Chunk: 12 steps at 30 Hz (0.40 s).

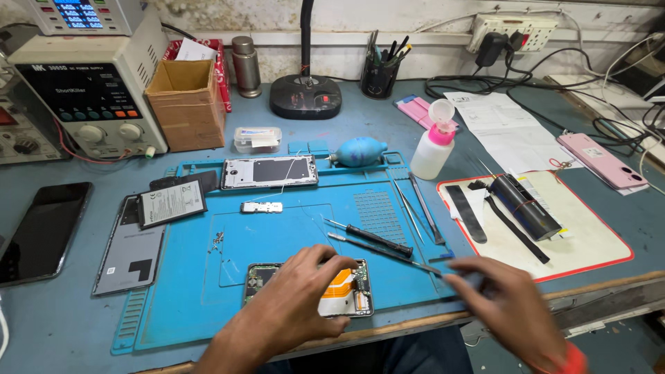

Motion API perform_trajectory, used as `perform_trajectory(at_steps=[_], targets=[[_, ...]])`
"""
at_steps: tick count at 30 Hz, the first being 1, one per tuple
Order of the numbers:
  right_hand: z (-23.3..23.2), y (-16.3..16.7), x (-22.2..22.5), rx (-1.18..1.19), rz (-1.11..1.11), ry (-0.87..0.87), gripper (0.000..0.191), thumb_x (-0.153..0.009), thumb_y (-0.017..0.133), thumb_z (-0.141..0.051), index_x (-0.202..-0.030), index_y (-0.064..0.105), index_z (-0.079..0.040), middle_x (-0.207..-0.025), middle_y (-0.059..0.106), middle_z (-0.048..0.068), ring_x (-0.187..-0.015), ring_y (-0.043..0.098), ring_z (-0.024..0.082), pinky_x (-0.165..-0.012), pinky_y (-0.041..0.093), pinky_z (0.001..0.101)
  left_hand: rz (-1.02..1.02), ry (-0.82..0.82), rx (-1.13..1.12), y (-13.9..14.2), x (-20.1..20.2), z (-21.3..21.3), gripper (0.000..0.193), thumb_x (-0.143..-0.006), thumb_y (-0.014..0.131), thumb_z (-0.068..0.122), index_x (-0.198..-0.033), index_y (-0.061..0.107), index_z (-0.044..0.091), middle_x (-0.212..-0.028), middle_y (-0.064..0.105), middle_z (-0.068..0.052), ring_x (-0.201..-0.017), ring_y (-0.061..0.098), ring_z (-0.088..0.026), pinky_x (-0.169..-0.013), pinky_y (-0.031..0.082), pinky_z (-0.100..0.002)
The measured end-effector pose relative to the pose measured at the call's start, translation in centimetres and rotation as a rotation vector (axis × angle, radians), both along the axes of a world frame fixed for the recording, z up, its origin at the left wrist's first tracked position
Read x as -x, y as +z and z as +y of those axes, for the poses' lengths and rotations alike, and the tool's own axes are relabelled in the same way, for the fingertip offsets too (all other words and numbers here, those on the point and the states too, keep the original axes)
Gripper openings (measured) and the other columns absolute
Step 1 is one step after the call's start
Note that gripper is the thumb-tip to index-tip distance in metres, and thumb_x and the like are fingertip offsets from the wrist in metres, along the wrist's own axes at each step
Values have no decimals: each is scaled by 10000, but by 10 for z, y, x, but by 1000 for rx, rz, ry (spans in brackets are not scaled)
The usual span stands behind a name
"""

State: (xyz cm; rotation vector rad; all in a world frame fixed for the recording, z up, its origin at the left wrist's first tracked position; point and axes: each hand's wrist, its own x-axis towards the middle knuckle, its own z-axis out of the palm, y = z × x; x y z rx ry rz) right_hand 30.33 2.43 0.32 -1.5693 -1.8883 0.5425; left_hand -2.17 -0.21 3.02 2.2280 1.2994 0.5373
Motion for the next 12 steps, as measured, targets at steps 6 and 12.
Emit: perform_trajectory(at_steps=[6,12], targets=[[-11,-84,-146,-188,-154,-498,273,-992,716,-241,-976,819,11,-675,680,124,-571,633,164,-597,494,340,-66,-28,-74,-4,13,-6,744,-669,881,241,-1341,592,106,-1310,563,-147,-1261,528,-335,-1081,431,-420],[-24,-175,-234,-213,198,-657,279,-1034,730,-231,-1045,764,46,-813,739,98,-822,637,135,-735,510,297,-78,-11,-101,-9,14,0,772,-666,907,286,-1359,610,120,-1354,566,-136,-1271,552,-329,-1052,463,-413]])
